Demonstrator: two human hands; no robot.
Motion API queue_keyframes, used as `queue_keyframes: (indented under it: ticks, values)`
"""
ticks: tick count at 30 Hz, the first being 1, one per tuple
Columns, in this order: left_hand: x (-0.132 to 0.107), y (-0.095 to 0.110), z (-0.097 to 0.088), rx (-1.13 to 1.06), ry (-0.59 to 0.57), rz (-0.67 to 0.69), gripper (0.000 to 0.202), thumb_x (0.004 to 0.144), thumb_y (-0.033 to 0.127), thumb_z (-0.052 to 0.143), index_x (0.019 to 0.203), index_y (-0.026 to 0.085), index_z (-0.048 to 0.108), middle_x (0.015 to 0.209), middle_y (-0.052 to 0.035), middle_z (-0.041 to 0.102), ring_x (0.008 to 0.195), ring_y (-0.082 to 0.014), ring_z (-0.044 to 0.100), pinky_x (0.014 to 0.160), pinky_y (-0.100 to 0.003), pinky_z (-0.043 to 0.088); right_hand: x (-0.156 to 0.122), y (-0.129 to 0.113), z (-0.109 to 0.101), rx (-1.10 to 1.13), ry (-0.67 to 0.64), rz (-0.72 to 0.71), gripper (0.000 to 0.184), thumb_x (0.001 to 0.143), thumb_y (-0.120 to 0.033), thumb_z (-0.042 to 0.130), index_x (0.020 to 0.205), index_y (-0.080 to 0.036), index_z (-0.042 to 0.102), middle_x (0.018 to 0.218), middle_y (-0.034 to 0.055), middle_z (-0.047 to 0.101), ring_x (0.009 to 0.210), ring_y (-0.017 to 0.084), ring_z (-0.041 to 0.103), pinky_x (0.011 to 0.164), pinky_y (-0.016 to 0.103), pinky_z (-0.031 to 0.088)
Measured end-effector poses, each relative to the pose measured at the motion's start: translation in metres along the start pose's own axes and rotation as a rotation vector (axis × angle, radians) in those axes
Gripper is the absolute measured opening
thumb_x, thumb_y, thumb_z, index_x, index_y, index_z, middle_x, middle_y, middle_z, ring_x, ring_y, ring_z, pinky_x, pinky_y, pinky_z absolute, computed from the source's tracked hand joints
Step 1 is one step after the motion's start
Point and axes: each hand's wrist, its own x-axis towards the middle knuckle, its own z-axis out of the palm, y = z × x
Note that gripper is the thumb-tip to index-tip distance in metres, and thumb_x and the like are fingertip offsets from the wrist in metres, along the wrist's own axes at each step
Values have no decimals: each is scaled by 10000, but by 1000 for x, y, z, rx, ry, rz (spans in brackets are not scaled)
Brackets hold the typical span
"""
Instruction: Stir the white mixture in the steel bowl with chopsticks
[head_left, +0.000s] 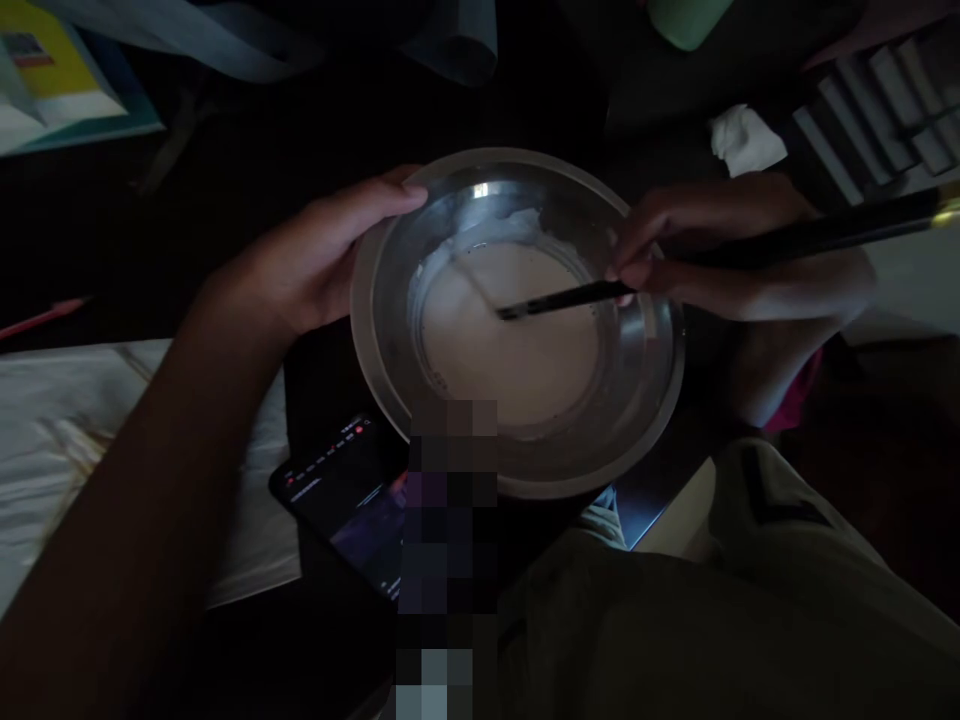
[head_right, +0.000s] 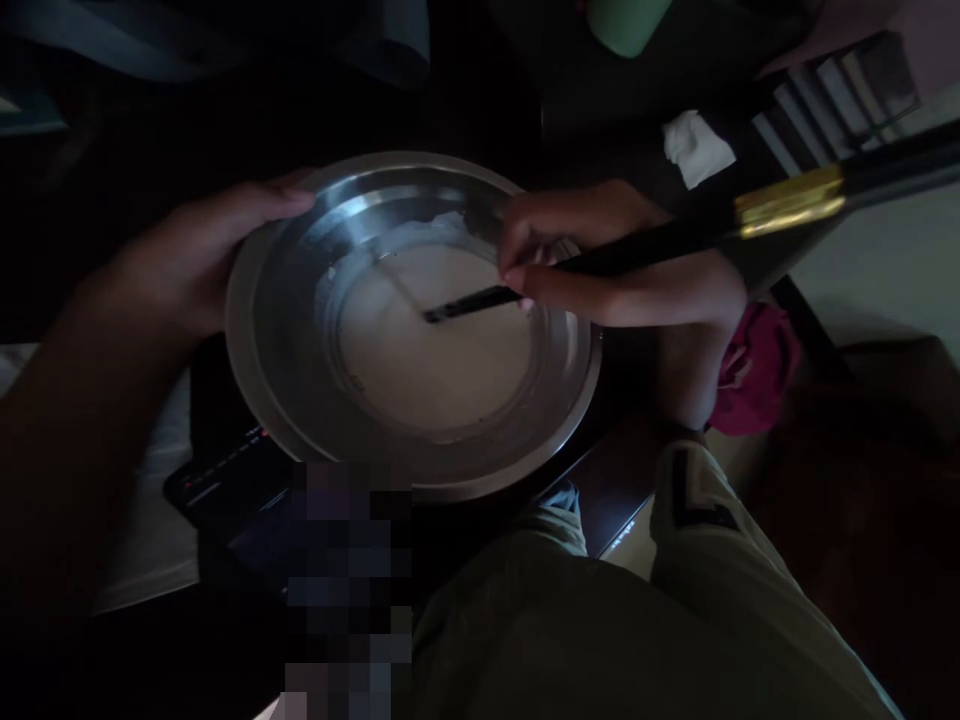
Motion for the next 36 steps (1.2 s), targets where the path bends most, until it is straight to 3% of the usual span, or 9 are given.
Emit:
queue_keyframes:
  ticks: [5,12,18,22,25,27,29,31,36]
  values:
    - [2,-2,-5,7,-9,1,299,935,174,507,1202,97,619,836,-2,687,636,-63,622,631,-160,484,2,0,-1,51,-186,-163,87,961,-229,525,960,-184,600,850,-20,674,767,51,631,669,165,495]
    - [1,0,-2,-36,-62,32,260,953,117,428,1098,70,639,712,13,646,593,-55,639,579,-128,501,-3,-2,3,-3,139,71,107,960,-238,516,927,-184,603,838,-24,630,768,31,598,660,153,449]
    - [1,-2,-1,-15,-46,15,337,972,115,347,1180,55,605,781,-6,664,631,-56,646,685,-171,505,-2,-3,5,93,-71,-49,135,959,-306,548,929,-202,629,817,-41,644,741,30,605,654,159,459]
    - [1,-2,-3,19,-64,26,359,985,138,328,1214,61,594,863,-15,668,699,-71,654,831,-245,505,4,-13,16,-8,114,51,145,965,-306,540,912,-192,611,844,-32,640,756,38,596,629,184,431]
    - [1,-1,-4,17,-80,38,324,974,157,400,1206,81,613,837,2,670,656,-51,624,760,-199,506,0,-13,12,53,227,147,152,947,-261,558,820,-187,598,730,-27,612,683,67,586,563,222,407]
    - [1,-1,-4,33,-84,39,340,974,154,390,1213,84,621,805,14,666,648,-35,618,738,-175,493,-2,-9,8,111,155,123,170,939,-276,568,795,-197,609,684,-27,608,638,79,587,538,237,415]
    - [1,-2,-4,61,-80,35,377,976,140,343,1225,88,621,786,24,661,690,-39,639,770,-182,489,-2,-5,6,120,-15,-3,124,947,-280,557,870,-215,629,741,-32,640,667,72,615,562,220,456]
    - [1,-2,-4,73,-69,33,390,977,136,325,1236,86,612,797,22,668,764,-65,669,801,-200,492,2,-5,9,62,-79,-99,82,960,-264,542,958,-228,616,831,-36,654,744,50,625,625,184,477]
    - [1,-2,-4,52,-95,43,372,987,138,334,1228,77,610,830,6,685,721,-57,665,778,-198,505,3,-12,14,-1,224,117,154,964,-287,535,839,-208,579,781,-29,611,730,45,579,639,204,444]
